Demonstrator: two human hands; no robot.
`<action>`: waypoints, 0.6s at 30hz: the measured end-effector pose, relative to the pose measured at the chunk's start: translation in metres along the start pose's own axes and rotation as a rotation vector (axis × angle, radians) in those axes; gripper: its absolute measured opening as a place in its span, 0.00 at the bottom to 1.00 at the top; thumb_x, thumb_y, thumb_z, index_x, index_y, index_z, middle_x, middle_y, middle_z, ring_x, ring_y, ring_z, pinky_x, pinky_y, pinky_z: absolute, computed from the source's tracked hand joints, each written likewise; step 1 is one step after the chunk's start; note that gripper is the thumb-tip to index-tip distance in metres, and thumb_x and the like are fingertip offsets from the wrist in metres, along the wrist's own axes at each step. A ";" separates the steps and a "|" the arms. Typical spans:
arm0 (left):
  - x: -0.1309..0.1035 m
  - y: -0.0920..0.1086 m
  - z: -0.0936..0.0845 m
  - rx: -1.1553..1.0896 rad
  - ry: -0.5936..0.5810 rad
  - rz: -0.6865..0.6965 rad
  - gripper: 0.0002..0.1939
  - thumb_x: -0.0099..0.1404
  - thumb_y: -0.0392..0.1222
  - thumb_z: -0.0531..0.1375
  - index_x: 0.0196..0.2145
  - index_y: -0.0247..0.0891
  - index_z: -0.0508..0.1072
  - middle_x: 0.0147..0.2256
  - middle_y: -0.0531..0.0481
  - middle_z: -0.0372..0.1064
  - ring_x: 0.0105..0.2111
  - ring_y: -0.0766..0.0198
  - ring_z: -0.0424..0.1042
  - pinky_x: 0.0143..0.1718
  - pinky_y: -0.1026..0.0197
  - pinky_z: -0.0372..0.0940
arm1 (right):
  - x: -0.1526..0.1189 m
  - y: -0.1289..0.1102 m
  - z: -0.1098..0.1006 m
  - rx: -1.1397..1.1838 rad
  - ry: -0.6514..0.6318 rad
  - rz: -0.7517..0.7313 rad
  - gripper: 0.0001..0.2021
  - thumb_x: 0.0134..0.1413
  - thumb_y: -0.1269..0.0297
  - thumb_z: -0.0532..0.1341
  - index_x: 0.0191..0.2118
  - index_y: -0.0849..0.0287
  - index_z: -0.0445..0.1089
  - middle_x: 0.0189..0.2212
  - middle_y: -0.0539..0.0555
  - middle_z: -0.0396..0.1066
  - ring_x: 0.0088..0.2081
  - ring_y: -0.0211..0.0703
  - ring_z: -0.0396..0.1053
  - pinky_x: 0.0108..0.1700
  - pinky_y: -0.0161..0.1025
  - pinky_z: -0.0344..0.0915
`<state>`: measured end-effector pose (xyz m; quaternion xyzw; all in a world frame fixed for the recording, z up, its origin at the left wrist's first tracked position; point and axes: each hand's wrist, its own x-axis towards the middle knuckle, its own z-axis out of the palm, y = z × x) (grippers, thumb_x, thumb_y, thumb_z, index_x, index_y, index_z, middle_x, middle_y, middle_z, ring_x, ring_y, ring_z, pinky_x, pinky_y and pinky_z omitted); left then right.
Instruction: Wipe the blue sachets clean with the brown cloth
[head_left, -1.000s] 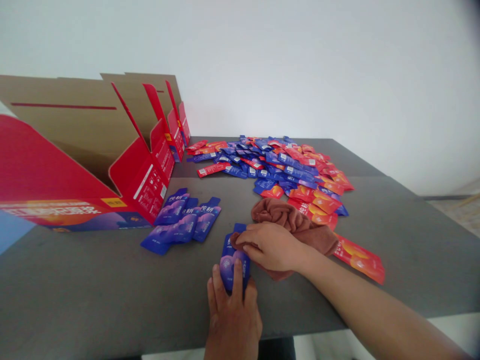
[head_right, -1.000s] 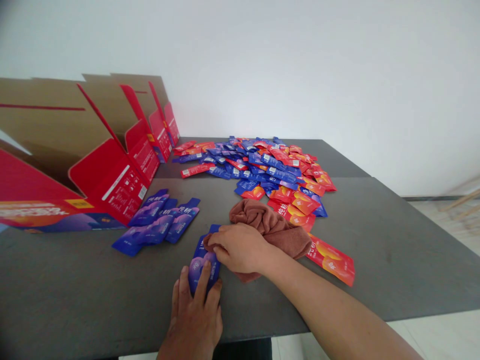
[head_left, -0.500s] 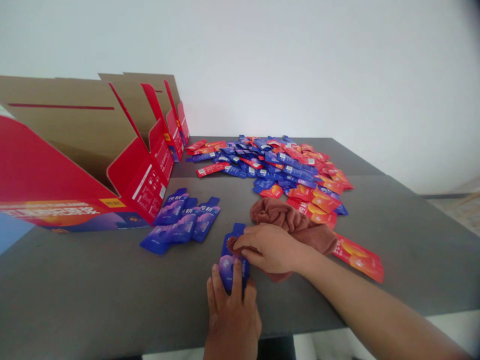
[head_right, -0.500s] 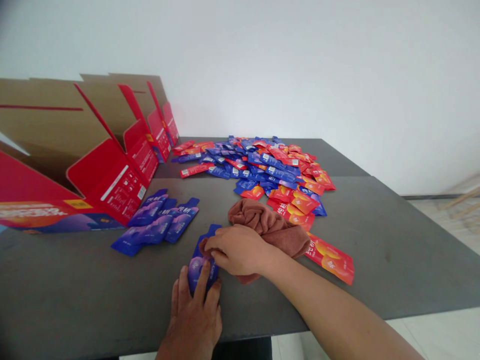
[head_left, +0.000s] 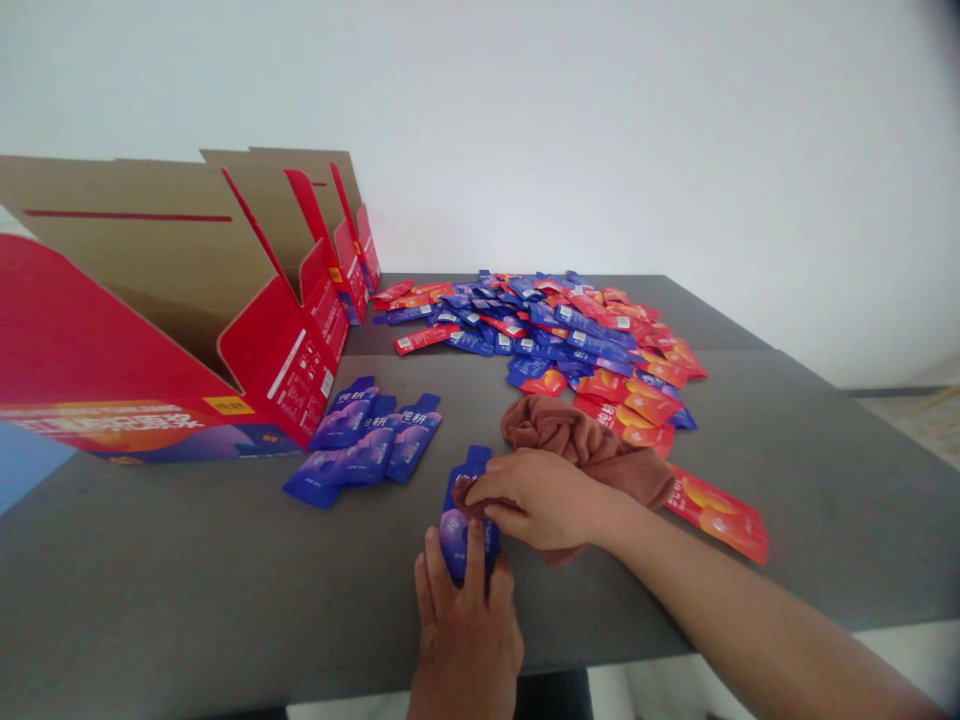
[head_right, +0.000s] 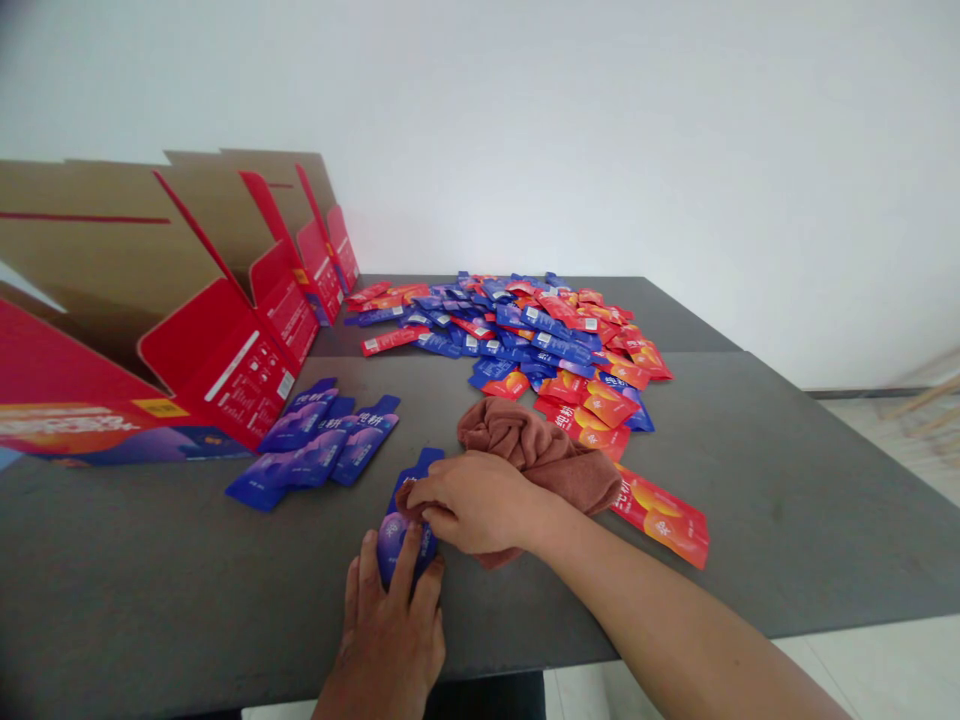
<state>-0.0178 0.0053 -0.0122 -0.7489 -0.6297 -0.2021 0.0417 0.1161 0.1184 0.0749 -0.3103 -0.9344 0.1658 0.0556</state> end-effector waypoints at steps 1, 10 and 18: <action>0.000 0.000 0.000 0.006 0.001 0.003 0.16 0.54 0.40 0.60 0.42 0.45 0.73 0.55 0.48 0.63 0.57 0.35 0.51 0.53 0.37 0.56 | 0.000 0.000 0.000 0.002 -0.001 -0.014 0.12 0.57 0.66 0.52 0.44 0.54 0.69 0.36 0.51 0.70 0.37 0.41 0.66 0.37 0.36 0.56; 0.002 0.001 -0.005 -0.034 -0.020 -0.026 0.16 0.51 0.40 0.63 0.40 0.44 0.74 0.55 0.49 0.63 0.57 0.34 0.52 0.54 0.36 0.56 | 0.003 0.003 0.004 -0.029 0.040 0.113 0.13 0.59 0.65 0.50 0.44 0.55 0.69 0.36 0.53 0.71 0.38 0.42 0.66 0.38 0.37 0.56; 0.003 0.002 -0.006 -0.055 -0.013 -0.031 0.17 0.49 0.40 0.65 0.40 0.44 0.75 0.54 0.49 0.63 0.56 0.32 0.53 0.53 0.36 0.56 | 0.001 0.001 0.000 0.007 0.000 0.046 0.12 0.58 0.65 0.51 0.43 0.55 0.70 0.35 0.52 0.70 0.37 0.41 0.66 0.37 0.36 0.56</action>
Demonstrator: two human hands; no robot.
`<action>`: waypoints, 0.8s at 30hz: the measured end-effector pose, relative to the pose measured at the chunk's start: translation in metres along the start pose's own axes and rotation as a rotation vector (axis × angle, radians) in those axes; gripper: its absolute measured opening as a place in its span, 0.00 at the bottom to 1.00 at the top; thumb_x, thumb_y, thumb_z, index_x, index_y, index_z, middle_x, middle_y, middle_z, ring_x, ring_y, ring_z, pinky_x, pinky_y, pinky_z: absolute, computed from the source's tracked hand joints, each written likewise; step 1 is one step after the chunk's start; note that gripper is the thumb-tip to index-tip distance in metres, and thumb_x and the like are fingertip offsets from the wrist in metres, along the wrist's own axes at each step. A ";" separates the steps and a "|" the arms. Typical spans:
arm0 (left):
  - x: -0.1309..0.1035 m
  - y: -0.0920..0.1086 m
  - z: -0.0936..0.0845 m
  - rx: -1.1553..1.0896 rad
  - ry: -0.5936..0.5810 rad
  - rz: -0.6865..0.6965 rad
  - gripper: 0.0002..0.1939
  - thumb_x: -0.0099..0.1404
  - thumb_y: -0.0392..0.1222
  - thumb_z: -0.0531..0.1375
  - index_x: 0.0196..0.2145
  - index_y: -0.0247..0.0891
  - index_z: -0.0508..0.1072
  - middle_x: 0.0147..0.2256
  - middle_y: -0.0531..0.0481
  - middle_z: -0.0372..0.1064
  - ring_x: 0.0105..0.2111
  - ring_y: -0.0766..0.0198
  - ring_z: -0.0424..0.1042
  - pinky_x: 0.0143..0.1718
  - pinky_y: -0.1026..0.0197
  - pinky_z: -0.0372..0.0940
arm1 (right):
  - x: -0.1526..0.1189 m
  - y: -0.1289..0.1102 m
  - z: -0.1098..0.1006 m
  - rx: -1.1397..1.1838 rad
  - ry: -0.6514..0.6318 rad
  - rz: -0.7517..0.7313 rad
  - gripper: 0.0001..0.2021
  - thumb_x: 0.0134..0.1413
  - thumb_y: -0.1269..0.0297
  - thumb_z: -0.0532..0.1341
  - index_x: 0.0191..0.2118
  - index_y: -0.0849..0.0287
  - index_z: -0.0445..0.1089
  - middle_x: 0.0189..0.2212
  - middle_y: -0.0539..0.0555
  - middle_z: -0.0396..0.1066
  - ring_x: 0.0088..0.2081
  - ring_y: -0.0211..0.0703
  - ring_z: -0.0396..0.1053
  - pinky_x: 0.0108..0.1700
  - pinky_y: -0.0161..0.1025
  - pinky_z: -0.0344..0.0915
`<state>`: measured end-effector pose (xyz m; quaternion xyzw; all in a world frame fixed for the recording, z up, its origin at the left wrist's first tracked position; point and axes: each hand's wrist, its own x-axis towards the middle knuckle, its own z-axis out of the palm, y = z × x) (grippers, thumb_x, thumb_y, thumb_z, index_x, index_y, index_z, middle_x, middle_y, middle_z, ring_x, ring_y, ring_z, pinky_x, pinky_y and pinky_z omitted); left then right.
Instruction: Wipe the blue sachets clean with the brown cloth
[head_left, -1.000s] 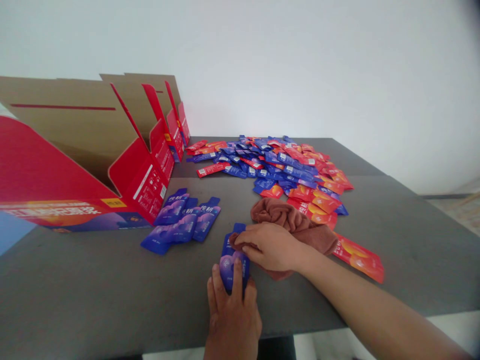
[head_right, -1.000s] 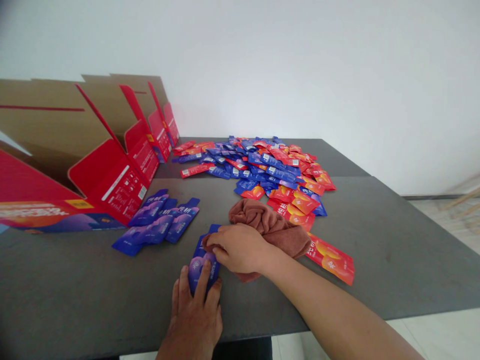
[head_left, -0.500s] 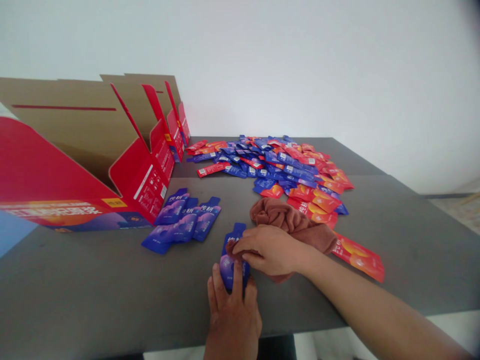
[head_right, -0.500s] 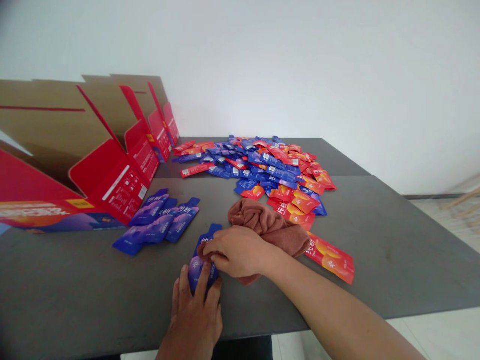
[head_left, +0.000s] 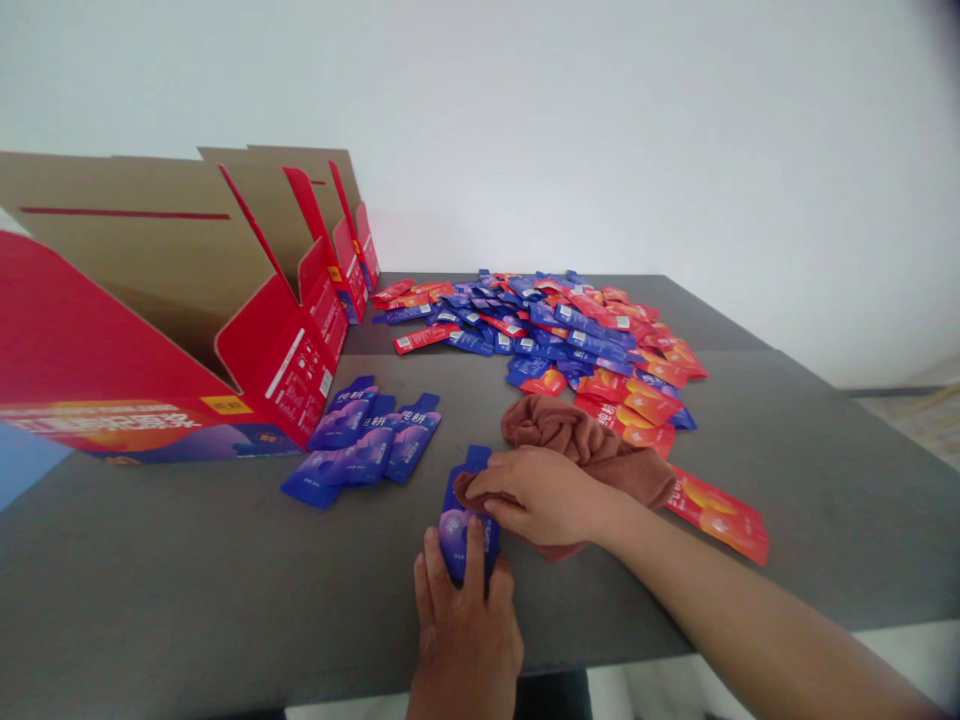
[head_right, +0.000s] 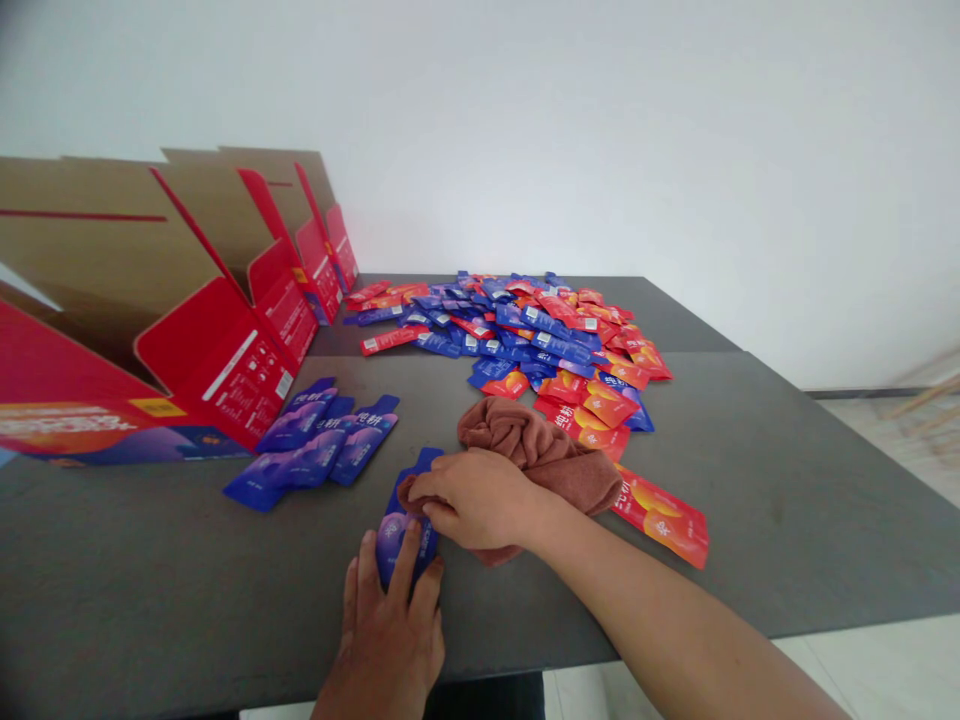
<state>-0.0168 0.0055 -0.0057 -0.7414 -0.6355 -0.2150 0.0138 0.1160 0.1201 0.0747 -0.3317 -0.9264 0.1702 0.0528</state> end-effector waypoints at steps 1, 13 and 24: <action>0.000 0.000 0.000 0.001 0.002 -0.002 0.17 0.49 0.40 0.65 0.40 0.44 0.75 0.54 0.49 0.64 0.56 0.32 0.54 0.54 0.36 0.56 | 0.000 0.000 0.000 0.009 -0.007 -0.028 0.12 0.58 0.66 0.52 0.44 0.55 0.70 0.36 0.52 0.70 0.37 0.41 0.66 0.38 0.36 0.56; 0.000 -0.001 0.001 0.010 0.002 0.001 0.17 0.49 0.40 0.65 0.39 0.44 0.75 0.54 0.48 0.64 0.56 0.33 0.53 0.54 0.36 0.56 | 0.003 0.003 0.003 -0.008 0.039 0.062 0.13 0.59 0.65 0.51 0.45 0.55 0.69 0.36 0.52 0.70 0.37 0.41 0.66 0.36 0.36 0.55; -0.002 -0.002 0.005 0.011 0.019 0.016 0.18 0.51 0.41 0.63 0.42 0.45 0.74 0.53 0.49 0.64 0.56 0.33 0.53 0.53 0.35 0.57 | -0.002 0.000 -0.002 0.058 -0.036 -0.118 0.13 0.56 0.67 0.53 0.45 0.55 0.70 0.36 0.52 0.70 0.38 0.40 0.66 0.38 0.36 0.57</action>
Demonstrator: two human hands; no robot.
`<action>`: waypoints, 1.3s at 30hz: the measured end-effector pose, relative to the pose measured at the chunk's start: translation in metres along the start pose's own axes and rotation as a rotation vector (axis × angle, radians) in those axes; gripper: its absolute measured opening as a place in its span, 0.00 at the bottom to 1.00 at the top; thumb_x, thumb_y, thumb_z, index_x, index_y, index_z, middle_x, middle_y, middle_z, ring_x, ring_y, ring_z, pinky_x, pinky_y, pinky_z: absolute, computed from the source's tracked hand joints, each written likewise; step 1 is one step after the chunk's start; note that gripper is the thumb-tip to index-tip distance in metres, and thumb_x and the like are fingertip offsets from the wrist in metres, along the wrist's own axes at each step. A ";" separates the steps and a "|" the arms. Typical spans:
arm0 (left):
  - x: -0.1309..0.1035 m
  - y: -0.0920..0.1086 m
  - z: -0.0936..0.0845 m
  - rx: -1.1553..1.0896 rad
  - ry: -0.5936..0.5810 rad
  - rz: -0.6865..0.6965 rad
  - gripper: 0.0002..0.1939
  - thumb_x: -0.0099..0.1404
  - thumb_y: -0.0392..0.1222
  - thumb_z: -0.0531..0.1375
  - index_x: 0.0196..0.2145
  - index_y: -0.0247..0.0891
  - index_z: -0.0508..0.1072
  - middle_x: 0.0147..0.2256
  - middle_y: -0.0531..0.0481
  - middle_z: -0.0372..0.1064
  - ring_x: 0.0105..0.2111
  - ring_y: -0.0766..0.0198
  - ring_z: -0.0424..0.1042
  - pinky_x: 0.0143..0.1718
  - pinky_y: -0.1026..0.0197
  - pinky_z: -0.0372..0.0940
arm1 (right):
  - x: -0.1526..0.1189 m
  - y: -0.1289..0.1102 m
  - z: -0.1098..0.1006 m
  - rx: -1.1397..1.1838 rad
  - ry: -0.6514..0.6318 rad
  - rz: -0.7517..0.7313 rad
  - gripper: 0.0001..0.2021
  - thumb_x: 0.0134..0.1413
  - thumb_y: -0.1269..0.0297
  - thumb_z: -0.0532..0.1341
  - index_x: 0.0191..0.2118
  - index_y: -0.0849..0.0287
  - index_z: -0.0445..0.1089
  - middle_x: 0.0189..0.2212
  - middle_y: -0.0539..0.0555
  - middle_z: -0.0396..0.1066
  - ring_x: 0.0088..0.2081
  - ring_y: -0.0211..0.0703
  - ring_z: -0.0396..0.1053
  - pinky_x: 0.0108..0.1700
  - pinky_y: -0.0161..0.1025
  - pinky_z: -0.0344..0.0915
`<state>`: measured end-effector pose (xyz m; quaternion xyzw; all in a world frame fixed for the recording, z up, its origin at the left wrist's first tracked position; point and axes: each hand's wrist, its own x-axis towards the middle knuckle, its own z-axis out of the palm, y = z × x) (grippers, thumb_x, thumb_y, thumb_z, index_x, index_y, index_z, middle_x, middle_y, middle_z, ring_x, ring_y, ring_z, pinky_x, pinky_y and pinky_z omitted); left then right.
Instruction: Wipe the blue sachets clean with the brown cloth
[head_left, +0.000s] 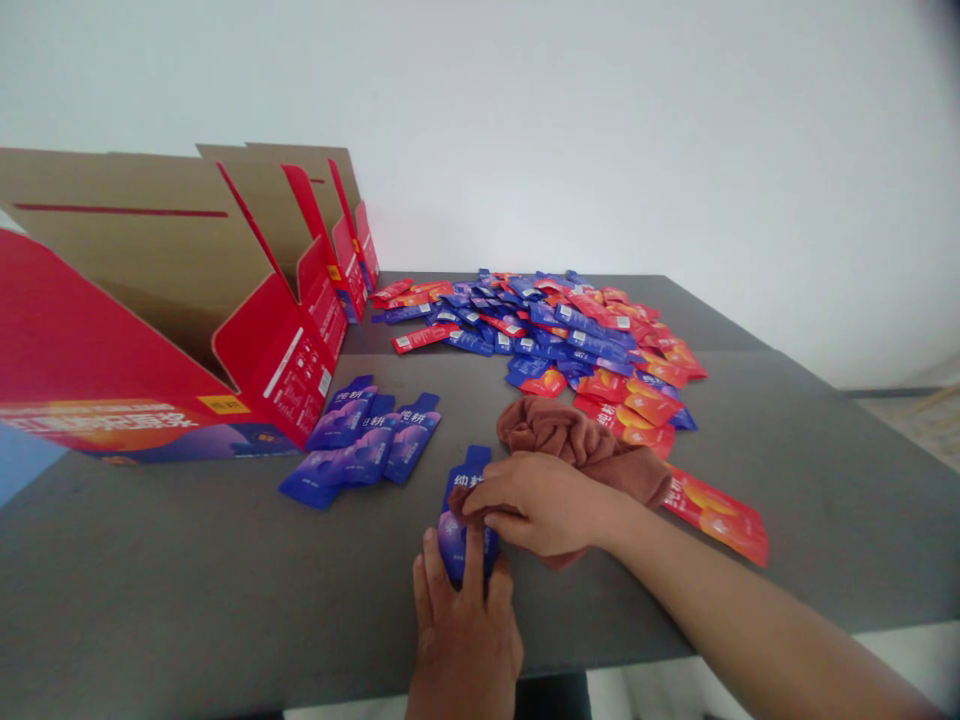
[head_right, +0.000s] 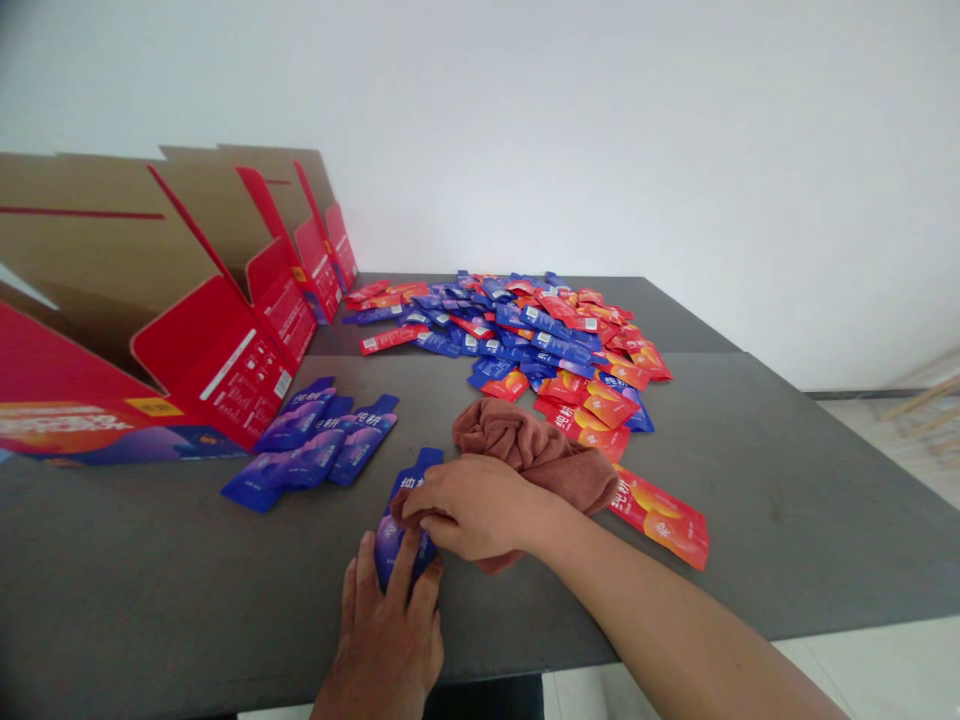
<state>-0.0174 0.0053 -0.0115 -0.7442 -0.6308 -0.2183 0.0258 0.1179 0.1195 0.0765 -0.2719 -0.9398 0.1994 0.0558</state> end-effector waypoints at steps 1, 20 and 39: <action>0.000 0.000 0.000 -0.011 -0.005 -0.001 0.18 0.51 0.41 0.63 0.42 0.45 0.74 0.53 0.48 0.64 0.56 0.33 0.53 0.53 0.35 0.57 | 0.000 0.000 0.000 0.001 -0.002 -0.001 0.13 0.56 0.67 0.53 0.45 0.55 0.70 0.36 0.52 0.70 0.38 0.40 0.67 0.39 0.36 0.57; -0.002 -0.001 0.003 0.086 0.021 0.066 0.14 0.54 0.37 0.58 0.40 0.42 0.74 0.55 0.47 0.61 0.58 0.35 0.49 0.53 0.36 0.56 | 0.001 0.000 0.002 -0.069 0.031 0.125 0.12 0.59 0.64 0.51 0.45 0.54 0.69 0.36 0.53 0.70 0.37 0.41 0.66 0.38 0.37 0.55; -0.002 -0.002 0.004 0.086 0.015 0.047 0.15 0.53 0.41 0.60 0.41 0.44 0.74 0.55 0.48 0.62 0.57 0.34 0.51 0.53 0.36 0.56 | 0.002 -0.001 0.002 -0.075 0.032 0.140 0.13 0.58 0.64 0.52 0.46 0.55 0.69 0.36 0.53 0.70 0.37 0.42 0.66 0.38 0.37 0.56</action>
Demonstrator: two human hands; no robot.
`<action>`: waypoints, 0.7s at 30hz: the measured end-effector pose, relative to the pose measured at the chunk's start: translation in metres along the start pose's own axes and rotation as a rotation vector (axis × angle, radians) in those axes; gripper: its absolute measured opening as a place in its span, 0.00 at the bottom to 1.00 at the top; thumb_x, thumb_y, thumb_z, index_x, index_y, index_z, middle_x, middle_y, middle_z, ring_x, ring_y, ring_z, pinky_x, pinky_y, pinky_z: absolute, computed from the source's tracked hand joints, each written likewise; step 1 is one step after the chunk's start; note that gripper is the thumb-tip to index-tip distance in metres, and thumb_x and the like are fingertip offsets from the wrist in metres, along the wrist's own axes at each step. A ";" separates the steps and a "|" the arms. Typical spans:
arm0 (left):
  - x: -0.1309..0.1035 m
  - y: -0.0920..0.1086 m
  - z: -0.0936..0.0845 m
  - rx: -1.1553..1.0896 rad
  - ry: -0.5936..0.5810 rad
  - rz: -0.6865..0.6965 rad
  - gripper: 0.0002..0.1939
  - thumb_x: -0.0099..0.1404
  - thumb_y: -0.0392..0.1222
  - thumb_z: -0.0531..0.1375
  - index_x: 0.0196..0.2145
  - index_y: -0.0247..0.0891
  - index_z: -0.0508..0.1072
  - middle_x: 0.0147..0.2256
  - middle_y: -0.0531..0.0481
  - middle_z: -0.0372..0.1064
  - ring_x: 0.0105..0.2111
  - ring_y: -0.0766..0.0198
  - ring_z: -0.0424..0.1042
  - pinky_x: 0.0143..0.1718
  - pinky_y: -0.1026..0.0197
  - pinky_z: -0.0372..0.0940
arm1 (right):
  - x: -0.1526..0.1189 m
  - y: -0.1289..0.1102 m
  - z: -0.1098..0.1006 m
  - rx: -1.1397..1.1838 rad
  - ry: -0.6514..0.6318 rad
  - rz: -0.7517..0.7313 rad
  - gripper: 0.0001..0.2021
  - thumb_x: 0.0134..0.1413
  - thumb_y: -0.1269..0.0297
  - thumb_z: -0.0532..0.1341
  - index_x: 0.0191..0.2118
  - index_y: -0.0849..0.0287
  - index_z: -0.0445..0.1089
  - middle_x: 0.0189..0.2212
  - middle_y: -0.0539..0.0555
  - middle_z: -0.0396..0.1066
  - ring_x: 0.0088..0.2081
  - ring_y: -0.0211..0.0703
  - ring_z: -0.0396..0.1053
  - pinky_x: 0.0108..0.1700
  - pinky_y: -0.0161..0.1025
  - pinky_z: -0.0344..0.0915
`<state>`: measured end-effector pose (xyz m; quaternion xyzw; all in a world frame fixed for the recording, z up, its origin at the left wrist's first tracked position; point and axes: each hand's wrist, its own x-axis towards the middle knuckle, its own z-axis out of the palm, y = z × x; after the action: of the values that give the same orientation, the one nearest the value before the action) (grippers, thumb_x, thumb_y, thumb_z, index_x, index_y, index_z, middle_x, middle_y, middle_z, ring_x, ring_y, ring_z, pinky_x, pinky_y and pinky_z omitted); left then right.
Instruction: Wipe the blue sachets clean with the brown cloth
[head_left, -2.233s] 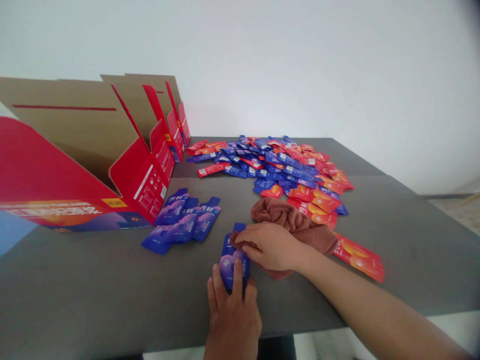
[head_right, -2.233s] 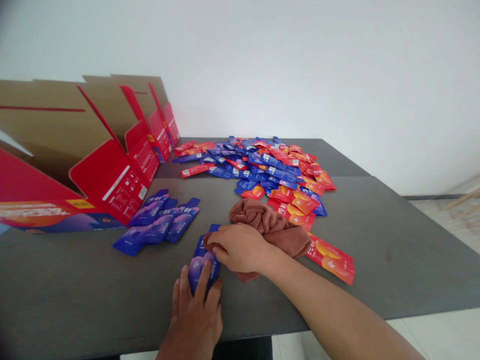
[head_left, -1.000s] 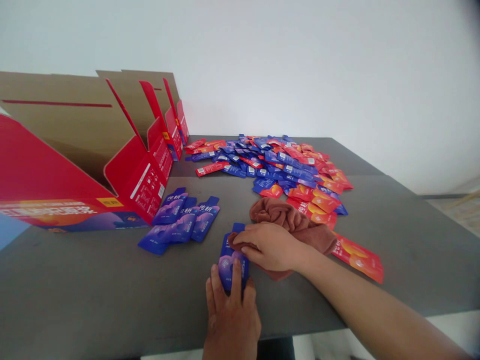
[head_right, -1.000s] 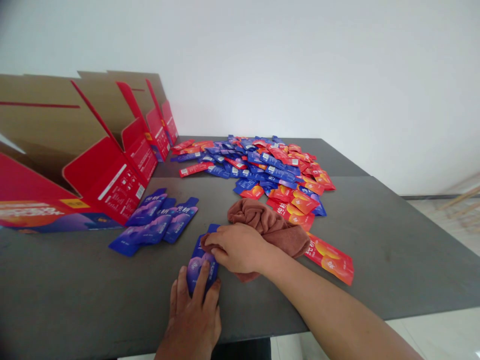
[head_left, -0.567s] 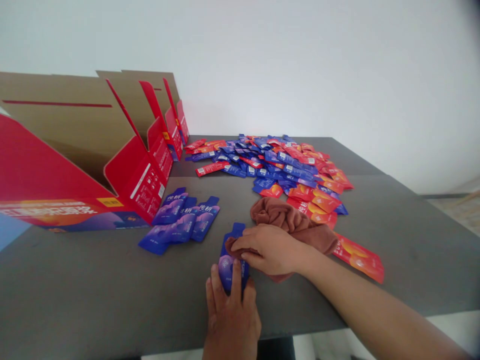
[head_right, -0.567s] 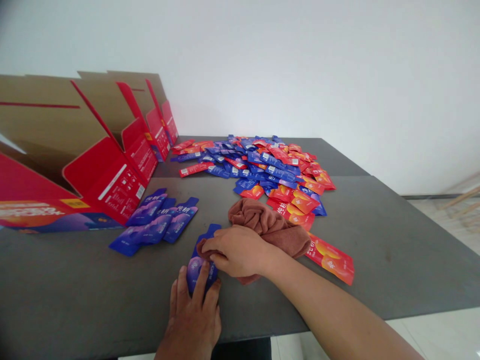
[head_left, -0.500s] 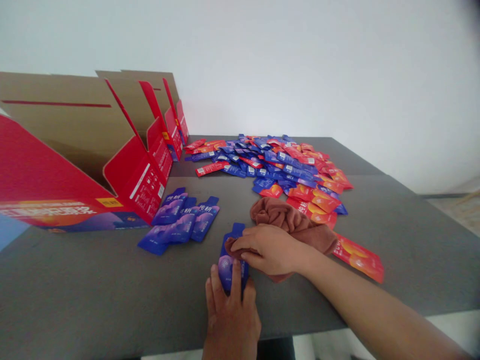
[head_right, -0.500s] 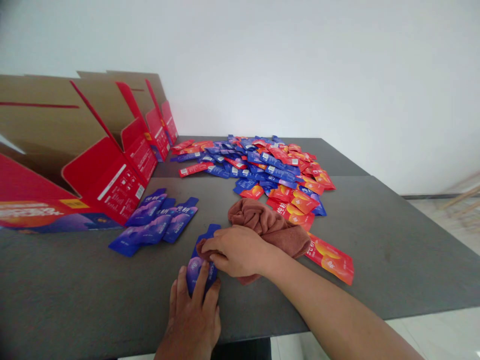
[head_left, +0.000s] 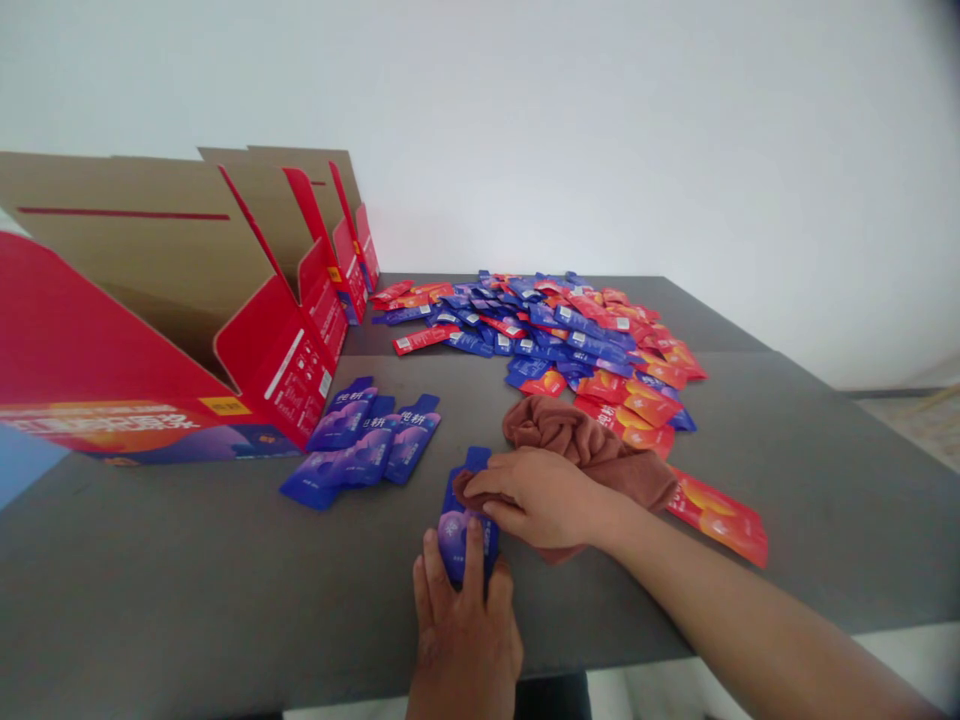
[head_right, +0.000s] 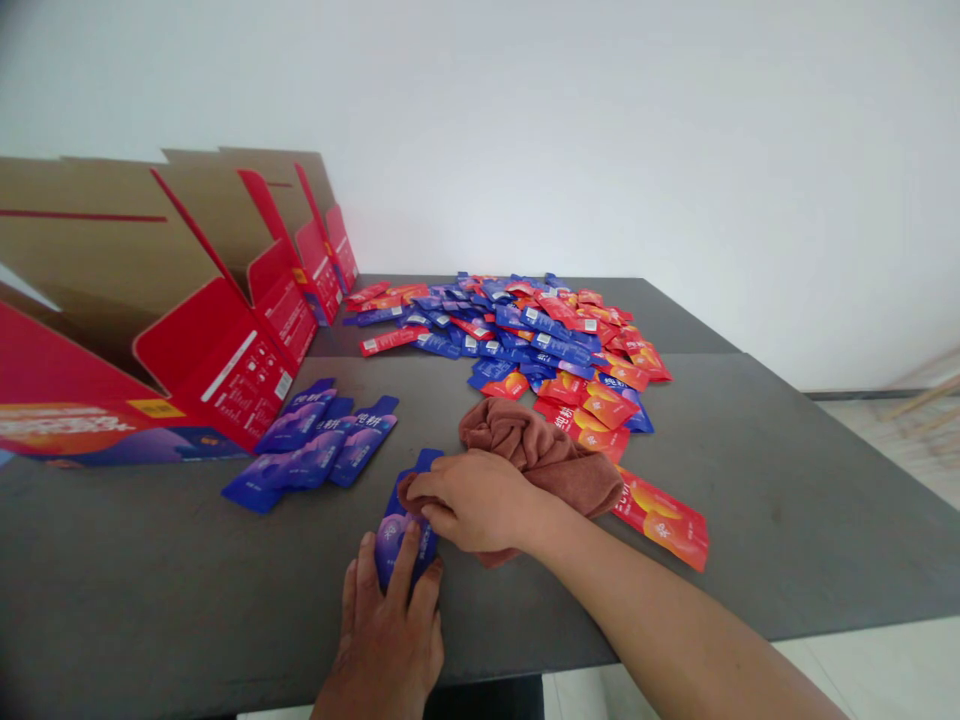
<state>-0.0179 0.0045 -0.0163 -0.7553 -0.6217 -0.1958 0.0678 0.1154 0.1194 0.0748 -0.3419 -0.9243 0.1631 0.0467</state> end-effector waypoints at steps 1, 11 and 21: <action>0.000 0.000 0.000 0.002 0.002 0.001 0.15 0.54 0.41 0.60 0.41 0.43 0.74 0.55 0.48 0.62 0.57 0.34 0.50 0.53 0.36 0.55 | 0.000 -0.001 -0.001 0.007 -0.009 -0.022 0.13 0.58 0.64 0.52 0.45 0.54 0.69 0.36 0.53 0.70 0.37 0.42 0.66 0.38 0.37 0.56; 0.003 0.000 -0.005 -0.051 -0.040 -0.028 0.17 0.51 0.41 0.62 0.41 0.44 0.74 0.55 0.48 0.63 0.56 0.34 0.52 0.54 0.36 0.55 | 0.003 0.003 0.003 -0.010 0.018 0.078 0.14 0.59 0.63 0.51 0.46 0.55 0.69 0.37 0.53 0.70 0.38 0.42 0.66 0.37 0.37 0.56; 0.000 -0.001 0.000 -0.009 0.009 0.000 0.16 0.54 0.40 0.59 0.42 0.45 0.73 0.55 0.49 0.62 0.59 0.36 0.48 0.54 0.37 0.55 | -0.001 -0.001 0.000 0.001 0.000 -0.005 0.13 0.58 0.64 0.52 0.45 0.54 0.69 0.35 0.53 0.70 0.37 0.42 0.66 0.38 0.37 0.56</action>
<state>-0.0189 0.0047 -0.0167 -0.7548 -0.6203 -0.2021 0.0674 0.1156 0.1185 0.0747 -0.3395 -0.9251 0.1636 0.0474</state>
